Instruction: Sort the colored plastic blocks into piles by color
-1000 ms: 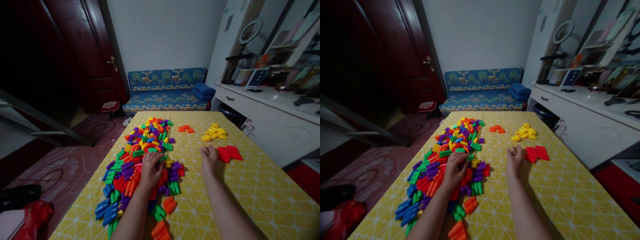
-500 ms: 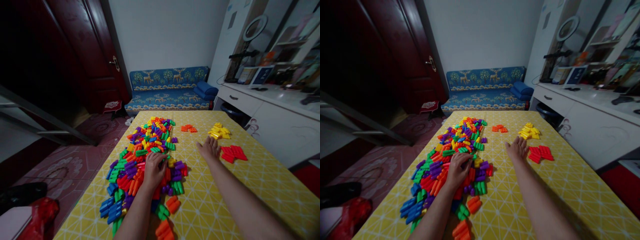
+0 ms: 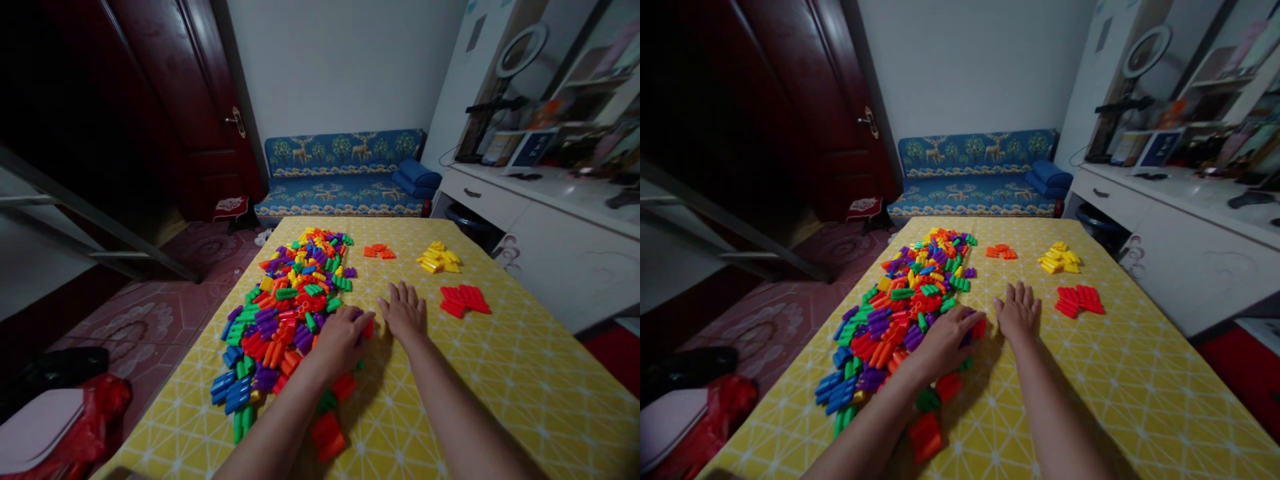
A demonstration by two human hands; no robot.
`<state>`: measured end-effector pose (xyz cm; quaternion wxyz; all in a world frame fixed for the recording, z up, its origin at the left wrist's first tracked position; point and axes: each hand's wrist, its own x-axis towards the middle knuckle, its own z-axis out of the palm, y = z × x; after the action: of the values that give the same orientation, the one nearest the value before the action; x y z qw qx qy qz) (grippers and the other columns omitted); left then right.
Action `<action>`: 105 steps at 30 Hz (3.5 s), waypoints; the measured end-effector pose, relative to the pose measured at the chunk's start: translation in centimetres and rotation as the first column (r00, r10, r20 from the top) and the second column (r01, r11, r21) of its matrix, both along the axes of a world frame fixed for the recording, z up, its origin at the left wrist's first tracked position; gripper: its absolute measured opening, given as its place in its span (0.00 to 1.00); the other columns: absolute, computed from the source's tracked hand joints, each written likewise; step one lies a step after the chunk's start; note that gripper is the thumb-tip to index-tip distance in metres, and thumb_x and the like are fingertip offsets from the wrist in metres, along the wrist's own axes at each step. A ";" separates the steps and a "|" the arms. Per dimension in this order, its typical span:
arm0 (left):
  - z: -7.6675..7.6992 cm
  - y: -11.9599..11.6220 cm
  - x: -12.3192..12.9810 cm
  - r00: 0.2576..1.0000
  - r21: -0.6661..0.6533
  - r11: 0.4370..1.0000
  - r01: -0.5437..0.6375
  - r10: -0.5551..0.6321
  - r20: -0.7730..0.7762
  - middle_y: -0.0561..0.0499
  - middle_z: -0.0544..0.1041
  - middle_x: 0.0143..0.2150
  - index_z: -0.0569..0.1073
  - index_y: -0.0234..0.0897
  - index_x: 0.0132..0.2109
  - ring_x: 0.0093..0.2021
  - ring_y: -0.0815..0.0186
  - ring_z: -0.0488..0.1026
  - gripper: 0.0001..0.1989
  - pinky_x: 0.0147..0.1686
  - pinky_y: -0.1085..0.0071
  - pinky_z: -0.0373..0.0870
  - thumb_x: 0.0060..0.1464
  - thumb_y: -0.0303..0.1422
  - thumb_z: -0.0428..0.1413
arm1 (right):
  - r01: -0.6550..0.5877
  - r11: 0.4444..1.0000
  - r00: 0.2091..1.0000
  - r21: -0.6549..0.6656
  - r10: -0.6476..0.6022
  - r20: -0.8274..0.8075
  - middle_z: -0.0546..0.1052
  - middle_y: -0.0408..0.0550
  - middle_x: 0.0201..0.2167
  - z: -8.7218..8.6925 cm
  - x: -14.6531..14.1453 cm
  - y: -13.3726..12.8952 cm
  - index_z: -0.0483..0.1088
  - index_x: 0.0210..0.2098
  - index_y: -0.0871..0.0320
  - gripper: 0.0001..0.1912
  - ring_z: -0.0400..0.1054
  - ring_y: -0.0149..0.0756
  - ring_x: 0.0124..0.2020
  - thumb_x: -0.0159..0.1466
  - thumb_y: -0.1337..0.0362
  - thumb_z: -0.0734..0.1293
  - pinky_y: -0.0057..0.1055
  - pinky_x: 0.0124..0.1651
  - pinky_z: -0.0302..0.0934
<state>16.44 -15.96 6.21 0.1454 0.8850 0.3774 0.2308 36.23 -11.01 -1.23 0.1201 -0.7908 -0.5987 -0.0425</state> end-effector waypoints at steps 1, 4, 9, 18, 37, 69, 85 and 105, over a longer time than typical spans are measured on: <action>-0.5 0.2 0.3 1.000 0.009 1.000 -0.010 0.010 -0.009 0.42 0.74 0.53 0.71 0.42 0.58 0.51 0.53 0.71 0.27 0.50 0.57 0.70 0.49 0.26 0.59 | -0.011 1.000 1.000 0.020 0.011 -0.012 0.55 0.59 0.68 0.0 -0.2 -0.3 0.57 0.66 0.61 0.31 0.43 0.55 0.69 0.69 0.52 0.55 0.56 0.64 0.41; -2.1 1.4 0.7 0.993 -0.012 0.996 -0.094 0.095 0.068 0.43 0.77 0.48 0.75 0.39 0.52 0.48 0.56 0.73 0.20 0.49 0.60 0.71 0.53 0.22 0.53 | -0.056 0.990 0.990 0.126 0.072 -0.124 0.61 0.57 0.65 0.1 0.0 -0.8 0.65 0.60 0.58 0.27 0.48 0.53 0.67 0.65 0.54 0.61 0.55 0.64 0.43; -3.3 3.1 0.3 0.920 -0.091 0.966 -0.242 0.258 0.294 0.44 0.80 0.44 0.76 0.37 0.49 0.46 0.59 0.76 0.19 0.47 0.63 0.73 0.55 0.20 0.49 | -0.037 0.923 0.682 0.383 0.304 -0.665 0.79 0.52 0.45 0.7 0.3 -1.0 0.75 0.42 0.53 0.17 0.72 0.44 0.49 0.63 0.51 0.61 0.43 0.53 0.64; -3.4 3.3 -0.8 0.676 -0.347 0.936 -0.062 0.295 0.675 0.47 0.80 0.39 0.71 0.36 0.48 0.38 0.64 0.77 0.11 0.37 0.72 0.72 0.57 0.30 0.54 | -0.237 0.865 0.114 0.442 0.477 -0.871 0.78 0.53 0.47 3.1 -4.1 -3.2 0.72 0.52 0.57 0.26 0.74 0.41 0.43 0.57 0.53 0.72 0.39 0.46 0.69; -3.6 3.1 -0.9 0.691 -0.427 0.903 -0.034 0.331 0.643 0.48 0.79 0.31 0.77 0.34 0.41 0.33 0.64 0.77 0.10 0.36 0.71 0.74 0.53 0.34 0.59 | -0.234 0.848 0.092 0.475 0.506 -0.858 0.78 0.50 0.42 3.5 -5.2 -3.5 0.72 0.48 0.57 0.22 0.74 0.42 0.42 0.56 0.55 0.72 0.38 0.46 0.70; -2.5 2.4 -1.0 0.890 -0.232 0.969 -0.089 0.182 0.418 0.46 0.81 0.39 0.78 0.36 0.43 0.39 0.62 0.76 0.09 0.40 0.68 0.72 0.56 0.31 0.55 | -0.040 0.857 0.933 0.514 0.216 -0.287 0.77 0.50 0.35 1.2 1.8 -1.2 0.75 0.30 0.55 0.09 0.69 0.38 0.35 0.60 0.60 0.64 0.33 0.39 0.61; -1.3 1.6 -0.9 0.989 -0.027 0.995 -0.100 0.096 -0.113 0.46 0.76 0.47 0.76 0.43 0.50 0.48 0.55 0.68 0.20 0.50 0.59 0.67 0.48 0.31 0.56 | -0.125 0.756 0.753 0.642 0.494 -0.435 0.79 0.50 0.34 0.5 -0.4 -1.1 0.74 0.33 0.56 0.09 0.73 0.39 0.37 0.63 0.63 0.63 0.35 0.43 0.67; -2.0 1.4 -0.1 0.939 0.040 0.963 -0.267 0.269 -0.212 0.42 0.74 0.44 0.75 0.38 0.42 0.47 0.55 0.69 0.11 0.47 0.60 0.67 0.51 0.27 0.53 | -0.248 0.741 0.630 0.624 0.613 -0.477 0.78 0.49 0.33 1.3 -3.2 -2.0 0.73 0.33 0.55 0.08 0.73 0.38 0.37 0.64 0.63 0.63 0.34 0.42 0.68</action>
<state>16.37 -14.57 4.22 0.0661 0.8458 0.5067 0.1531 33.07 -12.97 0.10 0.5297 -0.5184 -0.6614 0.1148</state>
